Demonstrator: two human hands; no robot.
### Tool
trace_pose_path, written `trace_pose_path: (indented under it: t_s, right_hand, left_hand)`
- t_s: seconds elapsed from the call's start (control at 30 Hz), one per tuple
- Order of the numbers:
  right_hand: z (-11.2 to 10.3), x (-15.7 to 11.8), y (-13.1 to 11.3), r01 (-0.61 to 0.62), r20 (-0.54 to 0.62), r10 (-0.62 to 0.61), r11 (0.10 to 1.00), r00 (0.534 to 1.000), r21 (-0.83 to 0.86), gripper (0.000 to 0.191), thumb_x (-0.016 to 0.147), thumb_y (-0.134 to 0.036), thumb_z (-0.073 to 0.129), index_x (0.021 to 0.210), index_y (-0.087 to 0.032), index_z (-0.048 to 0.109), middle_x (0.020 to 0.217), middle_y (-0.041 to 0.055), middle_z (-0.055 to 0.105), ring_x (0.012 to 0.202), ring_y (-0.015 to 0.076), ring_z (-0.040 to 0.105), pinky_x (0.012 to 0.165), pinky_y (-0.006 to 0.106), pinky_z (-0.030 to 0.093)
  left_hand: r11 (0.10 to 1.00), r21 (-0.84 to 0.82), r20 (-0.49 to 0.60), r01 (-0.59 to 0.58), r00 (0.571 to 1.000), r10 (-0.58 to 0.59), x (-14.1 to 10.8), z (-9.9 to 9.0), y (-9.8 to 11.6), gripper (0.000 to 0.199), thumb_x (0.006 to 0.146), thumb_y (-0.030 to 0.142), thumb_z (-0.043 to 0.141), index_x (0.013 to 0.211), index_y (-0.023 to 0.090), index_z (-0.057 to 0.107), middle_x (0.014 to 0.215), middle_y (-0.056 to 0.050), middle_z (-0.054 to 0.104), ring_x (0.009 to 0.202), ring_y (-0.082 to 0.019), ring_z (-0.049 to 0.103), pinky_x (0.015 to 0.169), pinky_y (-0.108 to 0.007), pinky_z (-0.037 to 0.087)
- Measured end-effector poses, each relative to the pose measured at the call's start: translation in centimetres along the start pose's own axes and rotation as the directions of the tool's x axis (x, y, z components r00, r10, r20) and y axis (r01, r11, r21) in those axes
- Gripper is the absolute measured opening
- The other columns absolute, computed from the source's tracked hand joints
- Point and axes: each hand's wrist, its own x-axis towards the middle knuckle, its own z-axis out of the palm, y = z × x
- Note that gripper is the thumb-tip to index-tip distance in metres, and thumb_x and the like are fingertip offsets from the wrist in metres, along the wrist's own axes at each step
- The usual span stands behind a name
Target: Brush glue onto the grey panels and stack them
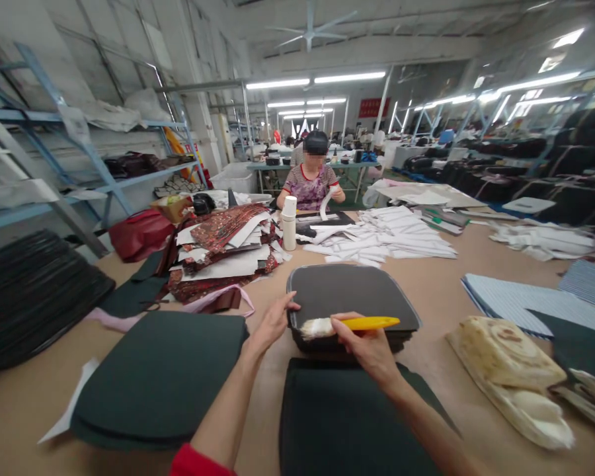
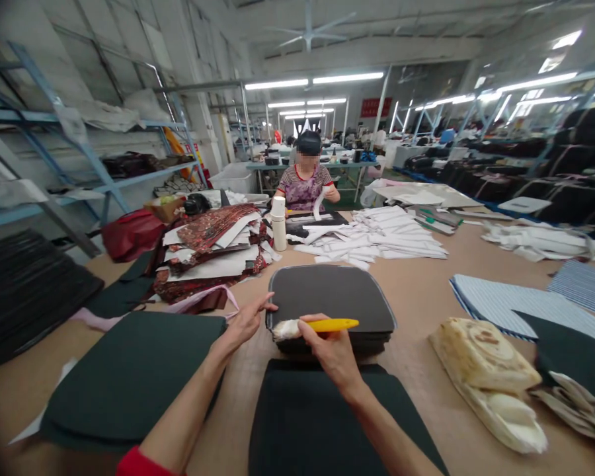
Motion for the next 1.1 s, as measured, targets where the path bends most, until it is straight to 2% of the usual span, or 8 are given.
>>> trace_pose_path:
  t_s: [0.1, 0.3, 0.47, 0.53, 0.63, 0.73, 0.97, 1.1]
  right_hand:
    - [1.6, 0.5, 0.4, 0.049, 0.048, -0.048, 0.999, 0.998, -0.021, 0.04, 0.069, -0.057, 0.062, 0.08, -0.019, 0.066, 0.06, 0.0014, 0.059, 0.05, 0.0148, 0.052, 0.046, 0.027, 0.043]
    - [0.1, 0.3, 0.2, 0.085, -0.058, -0.096, 0.981, 0.994, -0.173, 0.032, 0.073, -0.051, 0.06, 0.078, -0.02, 0.065, 0.07, 0.003, 0.064, 0.067, 0.0198, 0.061, 0.062, 0.03, 0.049]
    - [0.7, 1.0, 0.2, 0.104, 0.108, -0.096, 0.992, 0.99, -0.074, 0.03, 0.074, -0.048, 0.06, 0.079, -0.019, 0.065, 0.073, 0.0032, 0.065, 0.069, 0.0187, 0.06, 0.063, 0.029, 0.048]
    - [-0.3, 1.4, 0.6, 0.108, 0.114, -0.096, 0.989, 0.989, -0.101, 0.028, 0.074, -0.048, 0.061, 0.076, -0.019, 0.064, 0.071, 0.0025, 0.064, 0.067, 0.0175, 0.059, 0.063, 0.028, 0.047]
    - [-4.0, 1.8, 1.2, 0.105, 0.05, -0.097, 0.973, 0.994, -0.207, 0.029, 0.074, -0.048, 0.06, 0.073, -0.019, 0.063, 0.068, 0.002, 0.062, 0.065, 0.0173, 0.057, 0.062, 0.028, 0.045]
    - [-9.5, 2.1, 1.6, 0.086, -0.03, -0.101, 0.944, 0.994, -0.318, 0.032, 0.072, -0.05, 0.059, 0.073, -0.019, 0.064, 0.065, 0.002, 0.061, 0.061, 0.017, 0.056, 0.059, 0.028, 0.044]
    - [-22.3, 2.6, 2.8, -0.16, -0.31, 0.027, 0.896, 0.95, -0.414, 0.04, 0.061, -0.057, 0.061, 0.061, -0.017, 0.062, 0.046, 0.0013, 0.052, 0.045, 0.0149, 0.047, 0.044, 0.027, 0.036]
    - [-25.5, 2.2, 2.8, -0.188, -0.445, 0.013, 0.917, 0.895, -0.352, 0.043, 0.06, -0.056, 0.065, 0.072, -0.015, 0.066, 0.051, 0.0013, 0.054, 0.047, 0.0135, 0.046, 0.046, 0.026, 0.036]
  left_hand:
    - [1.0, 0.002, 0.008, -0.01, 1.0, 0.01, -0.1, -0.1, 0.0, 0.058, 0.072, 0.003, 0.03, 0.127, 0.012, 0.046, 0.106, -0.007, 0.068, 0.106, -0.017, 0.059, 0.101, -0.038, 0.04]
    - [1.0, 0.008, -0.011, -0.02, 1.0, 0.02, -0.5, 0.1, -0.3, 0.061, 0.07, 0.001, 0.03, 0.128, 0.012, 0.045, 0.107, -0.007, 0.068, 0.104, -0.017, 0.059, 0.099, -0.039, 0.041]
    - [0.998, 0.057, -0.033, -0.014, 0.999, 0.016, -0.6, 0.6, -0.3, 0.062, 0.071, 0.001, 0.027, 0.129, 0.013, 0.044, 0.107, -0.007, 0.067, 0.103, -0.017, 0.059, 0.097, -0.038, 0.043]
    - [0.997, 0.076, -0.034, -0.008, 0.999, 0.01, -0.5, 0.8, -0.3, 0.061, 0.072, 0.001, 0.027, 0.13, 0.013, 0.043, 0.107, -0.007, 0.067, 0.103, -0.016, 0.059, 0.097, -0.038, 0.043]
    - [0.995, 0.099, -0.032, 0.006, 0.999, -0.002, -0.4, 1.0, -0.1, 0.061, 0.072, 0.002, 0.028, 0.131, 0.012, 0.041, 0.108, -0.008, 0.067, 0.102, -0.016, 0.059, 0.097, -0.037, 0.043]
    - [0.992, 0.125, -0.028, 0.022, 0.999, -0.019, -0.4, 0.9, 0.2, 0.064, 0.07, 0.001, 0.029, 0.132, 0.013, 0.04, 0.109, -0.007, 0.066, 0.103, -0.015, 0.059, 0.096, -0.036, 0.044]
    - [0.969, 0.246, 0.012, 0.039, 0.999, -0.043, -0.2, 0.2, 2.0, 0.06, 0.073, 0.002, 0.03, 0.13, 0.016, 0.044, 0.108, -0.008, 0.067, 0.1, -0.019, 0.061, 0.09, -0.038, 0.047]
    - [0.948, 0.318, 0.06, -0.027, 0.998, 0.008, 0.7, 2.9, 5.6, 0.048, 0.077, 0.016, 0.046, 0.126, 0.017, 0.049, 0.113, -0.011, 0.062, 0.106, -0.026, 0.054, 0.094, -0.046, 0.04]
